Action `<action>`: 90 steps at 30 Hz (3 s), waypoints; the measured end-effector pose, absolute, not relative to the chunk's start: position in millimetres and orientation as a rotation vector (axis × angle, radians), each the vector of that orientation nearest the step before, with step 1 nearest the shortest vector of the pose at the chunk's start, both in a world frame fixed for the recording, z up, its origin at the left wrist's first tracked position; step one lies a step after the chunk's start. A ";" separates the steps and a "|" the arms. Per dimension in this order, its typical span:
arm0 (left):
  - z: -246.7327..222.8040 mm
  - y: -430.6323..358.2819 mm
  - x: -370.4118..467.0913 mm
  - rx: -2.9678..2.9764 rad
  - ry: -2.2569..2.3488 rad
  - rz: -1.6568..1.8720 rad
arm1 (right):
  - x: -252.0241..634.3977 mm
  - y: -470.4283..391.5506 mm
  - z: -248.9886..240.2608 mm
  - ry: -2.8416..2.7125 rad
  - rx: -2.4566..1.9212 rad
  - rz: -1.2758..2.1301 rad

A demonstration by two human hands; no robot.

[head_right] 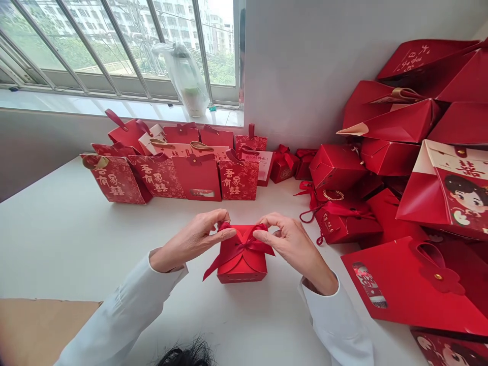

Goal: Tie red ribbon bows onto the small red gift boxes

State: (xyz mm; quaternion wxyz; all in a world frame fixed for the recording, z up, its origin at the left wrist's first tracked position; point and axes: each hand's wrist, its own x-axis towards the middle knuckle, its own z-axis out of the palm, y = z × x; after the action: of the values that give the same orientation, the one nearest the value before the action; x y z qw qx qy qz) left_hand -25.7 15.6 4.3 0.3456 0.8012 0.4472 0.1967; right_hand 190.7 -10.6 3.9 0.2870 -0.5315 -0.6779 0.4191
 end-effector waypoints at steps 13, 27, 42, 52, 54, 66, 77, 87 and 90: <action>2.1 13.1 -18.5 2.030 1.199 0.597 | 181.1 -8.4 -3.3 -1.803 -1.507 0.967; 3.4 -2.3 -7.4 2.142 1.300 0.396 | 181.3 -14.7 5.1 -1.794 -1.505 1.002; 6.5 -4.6 -4.5 2.148 1.320 0.348 | 196.4 -26.9 10.8 -2.074 -1.761 0.941; -5.7 -8.5 0.2 2.157 1.406 0.477 | 179.6 -33.5 17.3 -2.127 -1.608 1.383; -7.7 -10.7 1.1 2.196 1.420 0.483 | 173.2 -37.8 18.5 -2.133 -1.564 1.443; 12.9 -2.2 -15.0 2.051 1.310 0.481 | 166.1 -56.2 26.8 -2.173 -1.309 1.844; 30.7 10.2 -70.2 2.059 1.272 0.133 | 157.5 -29.0 8.9 -1.983 -1.401 0.519; 28.8 10.1 -59.6 2.067 1.155 -0.069 | 123.2 -10.5 5.3 -2.119 -1.434 0.799; 31.5 6.7 -61.3 2.092 1.162 -0.059 | 125.1 -4.6 5.8 -2.069 -1.489 0.830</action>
State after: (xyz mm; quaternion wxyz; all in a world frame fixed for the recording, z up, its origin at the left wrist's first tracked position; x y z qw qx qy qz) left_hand -61.3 6.7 31.5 0.3651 0.8137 0.4518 -0.0229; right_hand 125.1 -4.6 5.8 0.2282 -0.5408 -0.7514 0.3013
